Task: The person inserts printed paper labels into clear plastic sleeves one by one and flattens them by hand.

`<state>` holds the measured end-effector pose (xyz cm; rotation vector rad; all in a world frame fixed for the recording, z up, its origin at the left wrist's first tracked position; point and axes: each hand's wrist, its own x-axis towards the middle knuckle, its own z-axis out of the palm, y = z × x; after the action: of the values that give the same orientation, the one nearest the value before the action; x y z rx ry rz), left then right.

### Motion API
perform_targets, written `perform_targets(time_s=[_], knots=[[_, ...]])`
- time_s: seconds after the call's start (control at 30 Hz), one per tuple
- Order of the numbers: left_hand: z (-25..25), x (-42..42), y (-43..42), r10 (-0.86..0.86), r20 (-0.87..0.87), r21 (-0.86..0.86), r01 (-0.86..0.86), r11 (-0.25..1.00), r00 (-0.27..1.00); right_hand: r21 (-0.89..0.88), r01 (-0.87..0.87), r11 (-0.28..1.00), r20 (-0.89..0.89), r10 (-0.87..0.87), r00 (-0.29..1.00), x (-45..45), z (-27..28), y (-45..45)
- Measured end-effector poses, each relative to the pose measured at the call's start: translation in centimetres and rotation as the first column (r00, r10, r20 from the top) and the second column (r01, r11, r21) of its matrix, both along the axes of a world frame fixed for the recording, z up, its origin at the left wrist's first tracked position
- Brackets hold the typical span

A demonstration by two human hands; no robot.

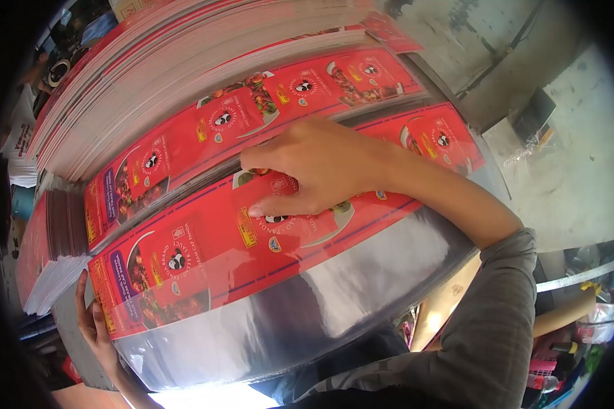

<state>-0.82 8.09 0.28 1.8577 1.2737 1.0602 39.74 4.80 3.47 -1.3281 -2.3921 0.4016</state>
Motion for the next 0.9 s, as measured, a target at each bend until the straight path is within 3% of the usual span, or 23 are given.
perform_targets(time_s=[0.43, 0.6, 0.73, 0.9], knots=[[0.1, -1.4, 0.5, -0.054, -0.059, -0.097, 0.049, 0.994, 0.997, -0.019, 0.002, 1.000, 0.000, -0.002, 1.000, 0.0, -0.2, 0.0], [-0.1, -0.4, 0.5, 0.021, -0.073, 0.059, -0.016, 0.998, 0.997, -0.030, 0.000, 1.000, 0.001, 0.000, 1.000, 0.0, -0.1, -0.1], [0.4, -1.0, 0.5, -0.047, -0.161, 0.020, 0.050, 0.999, 0.986, -0.022, 0.003, 1.000, 0.008, -0.002, 1.000, -0.1, 0.0, -0.1], [0.2, -0.9, 0.5, -0.037, -0.143, 0.039, 0.043, 0.998, 0.989, -0.012, 0.019, 1.000, 0.033, -0.019, 0.999, 0.0, 0.0, -0.2]])
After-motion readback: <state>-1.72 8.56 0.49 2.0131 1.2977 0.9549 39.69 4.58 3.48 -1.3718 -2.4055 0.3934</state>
